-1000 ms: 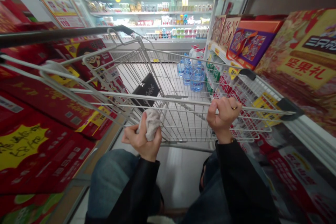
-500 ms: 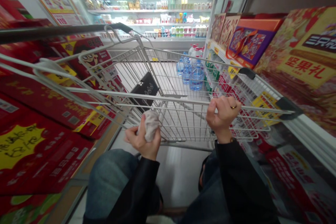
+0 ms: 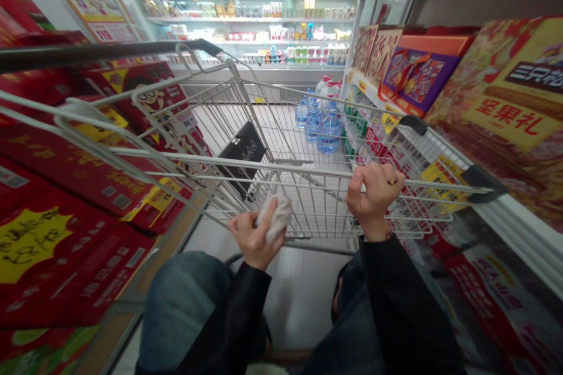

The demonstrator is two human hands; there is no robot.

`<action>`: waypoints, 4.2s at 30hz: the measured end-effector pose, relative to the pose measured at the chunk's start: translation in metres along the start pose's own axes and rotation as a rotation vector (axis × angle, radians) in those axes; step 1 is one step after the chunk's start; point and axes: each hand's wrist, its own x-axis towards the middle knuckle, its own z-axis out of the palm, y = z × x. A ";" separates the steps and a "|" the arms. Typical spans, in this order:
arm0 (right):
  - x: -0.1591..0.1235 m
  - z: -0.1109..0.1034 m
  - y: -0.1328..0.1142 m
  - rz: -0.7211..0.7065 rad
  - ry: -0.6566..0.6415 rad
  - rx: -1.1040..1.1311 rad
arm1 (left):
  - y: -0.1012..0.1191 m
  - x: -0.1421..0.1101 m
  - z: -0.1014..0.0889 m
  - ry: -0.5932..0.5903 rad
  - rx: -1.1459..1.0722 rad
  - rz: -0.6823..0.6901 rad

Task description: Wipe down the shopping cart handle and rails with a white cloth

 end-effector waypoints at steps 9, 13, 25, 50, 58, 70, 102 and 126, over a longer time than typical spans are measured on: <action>0.001 0.001 -0.003 0.012 0.007 0.011 | 0.042 0.005 0.012 0.056 -0.102 -0.313; 0.000 0.001 -0.002 0.010 0.010 -0.009 | 0.041 -0.004 0.015 -0.017 -0.114 -0.175; 0.002 0.001 -0.003 0.007 0.024 0.017 | 0.036 -0.004 0.014 0.076 -0.131 -0.280; 0.002 -0.001 -0.001 0.011 -0.016 0.033 | 0.005 -0.011 0.003 0.037 -0.094 -0.267; 0.003 0.001 -0.004 0.006 0.032 0.029 | 0.041 -0.020 0.024 0.068 -0.109 -0.323; 0.001 -0.001 -0.003 0.041 -0.060 0.028 | 0.008 -0.014 0.008 0.117 -0.057 -0.398; 0.002 -0.001 -0.001 -0.006 -0.005 0.024 | -0.001 -0.034 0.014 0.106 -0.060 -0.441; 0.003 -0.002 -0.003 0.004 -0.006 0.027 | 0.056 -0.071 0.062 -0.140 -0.164 -0.282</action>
